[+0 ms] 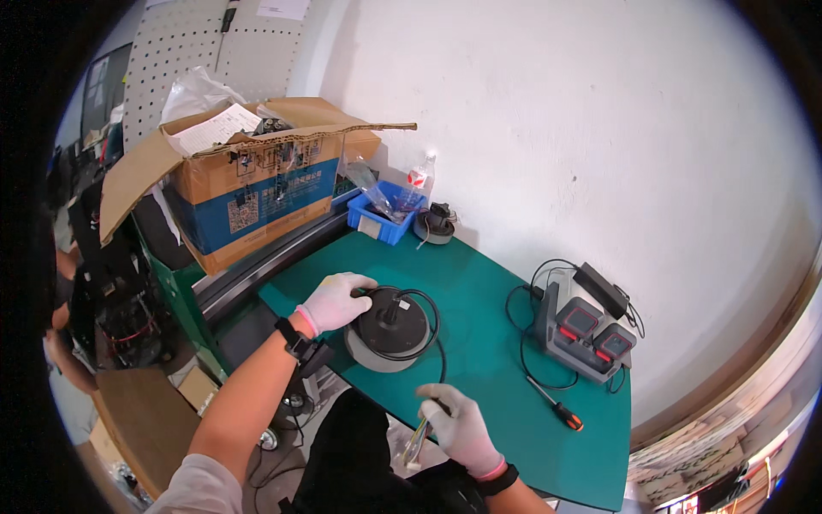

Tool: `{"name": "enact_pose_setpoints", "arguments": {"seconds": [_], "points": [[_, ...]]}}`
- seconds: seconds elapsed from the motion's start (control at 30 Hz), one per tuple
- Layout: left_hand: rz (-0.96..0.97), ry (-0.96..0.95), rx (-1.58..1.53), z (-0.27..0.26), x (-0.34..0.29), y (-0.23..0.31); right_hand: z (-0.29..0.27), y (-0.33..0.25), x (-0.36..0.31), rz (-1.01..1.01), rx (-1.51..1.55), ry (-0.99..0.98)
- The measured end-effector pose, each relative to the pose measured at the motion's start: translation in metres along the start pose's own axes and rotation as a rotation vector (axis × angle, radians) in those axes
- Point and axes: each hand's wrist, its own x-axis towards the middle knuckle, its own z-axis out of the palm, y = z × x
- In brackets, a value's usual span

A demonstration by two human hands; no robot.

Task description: Disassembling and inspecting an electromechanical wheel motor assembly using a screwdriver and hands.

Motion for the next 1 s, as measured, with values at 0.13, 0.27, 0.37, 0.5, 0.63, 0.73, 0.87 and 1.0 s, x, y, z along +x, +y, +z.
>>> {"name": "enact_pose_setpoints", "arguments": {"seconds": [0.13, 0.27, 0.37, 0.5, 0.63, 0.73, 0.87, 1.0], "points": [[0.036, 0.069, -0.014, 0.005, -0.010, -0.011, 0.008, -0.007, 0.007, -0.094, 0.027, 0.126], [0.047, 0.074, -0.021, 0.006, -0.015, -0.007, 0.017, -0.024, 0.004, 0.116, 0.124, -0.013], [0.050, 0.110, -0.043, 0.008, -0.019, -0.008, 0.019, -0.015, 0.000, 0.149, 0.085, -0.101], [0.035, 0.146, -0.127, 0.012, -0.022, -0.016, 0.017, -0.016, -0.001, 0.160, 0.192, -0.097], [-0.004, 0.110, -0.109, 0.012, -0.026, -0.017, 0.020, -0.015, -0.001, 0.229, 0.277, -0.160], [-0.011, 0.028, -0.057, 0.011, -0.034, -0.011, 0.034, -0.002, -0.001, 0.212, 0.343, -0.202], [0.048, 0.291, -0.024, 0.019, -0.075, -0.005, 0.046, 0.006, -0.002, 0.237, 0.501, -0.186], [0.167, 0.272, -0.112, 0.023, -0.140, 0.026, 0.042, 0.001, 0.001, 0.241, 0.671, -0.166]]}}
